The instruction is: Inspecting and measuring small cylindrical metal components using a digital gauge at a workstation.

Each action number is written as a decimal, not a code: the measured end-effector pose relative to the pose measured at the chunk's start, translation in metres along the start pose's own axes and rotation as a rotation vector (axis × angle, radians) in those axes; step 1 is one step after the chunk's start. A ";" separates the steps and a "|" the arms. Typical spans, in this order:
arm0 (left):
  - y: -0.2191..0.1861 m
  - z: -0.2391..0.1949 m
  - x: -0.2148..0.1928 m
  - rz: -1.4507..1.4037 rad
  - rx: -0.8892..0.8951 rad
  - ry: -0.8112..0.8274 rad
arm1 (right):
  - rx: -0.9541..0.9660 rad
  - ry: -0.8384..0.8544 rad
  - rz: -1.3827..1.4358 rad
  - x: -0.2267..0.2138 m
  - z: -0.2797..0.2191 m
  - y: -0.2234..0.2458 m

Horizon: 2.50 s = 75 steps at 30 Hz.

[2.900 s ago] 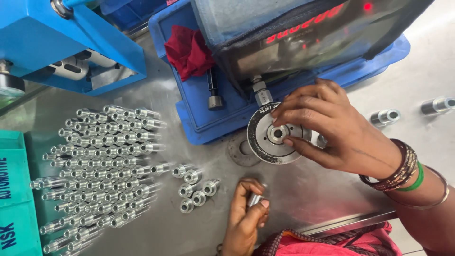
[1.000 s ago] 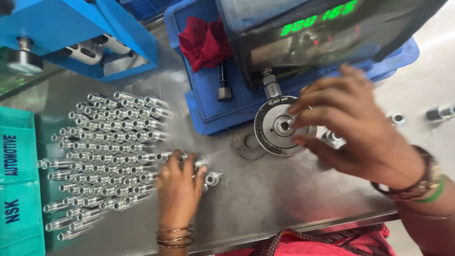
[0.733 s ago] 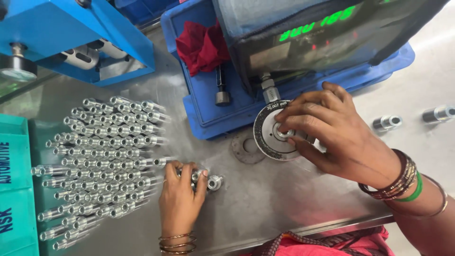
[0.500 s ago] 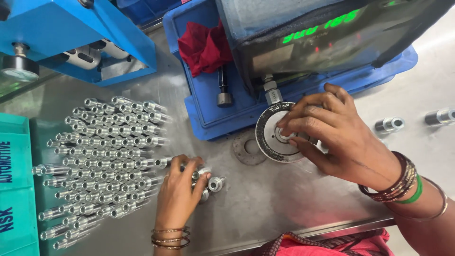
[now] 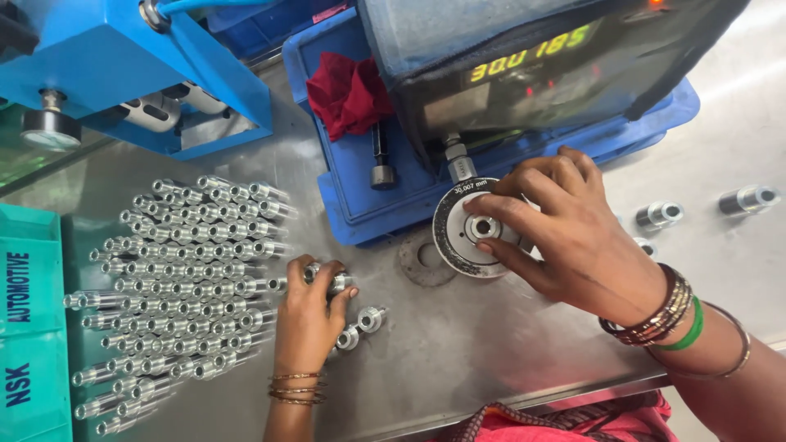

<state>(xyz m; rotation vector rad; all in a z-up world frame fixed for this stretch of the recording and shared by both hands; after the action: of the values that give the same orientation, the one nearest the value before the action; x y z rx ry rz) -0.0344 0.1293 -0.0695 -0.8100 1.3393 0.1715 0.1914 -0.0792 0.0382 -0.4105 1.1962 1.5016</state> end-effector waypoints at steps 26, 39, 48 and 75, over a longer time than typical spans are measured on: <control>-0.007 -0.013 0.005 0.322 0.015 0.098 | -0.172 0.358 -0.084 0.034 -0.102 -0.027; -0.004 -0.015 -0.003 0.089 0.136 -0.035 | -0.012 0.319 -0.395 0.011 -0.106 -0.131; 0.004 -0.025 -0.043 -0.393 0.031 -0.323 | 0.483 0.191 -0.604 -0.048 -0.244 -0.390; -0.201 0.030 -0.077 -0.297 0.732 -0.217 | 0.011 -0.031 -0.281 -0.029 -0.040 -0.070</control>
<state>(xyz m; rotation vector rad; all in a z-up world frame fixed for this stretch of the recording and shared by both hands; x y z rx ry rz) 0.0795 0.0273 0.0850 -0.3407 0.9541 -0.4355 0.2495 -0.1375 0.0125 -0.5227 1.0734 1.2543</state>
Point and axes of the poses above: each hand's wrist, its own z-axis towards the middle knuckle, its own x-axis out of the palm, y = z × x, the point moved 5 cm from there along z, towards the middle knuckle, and after that the axes turned 7 degrees about x, right-handed, at the moved point
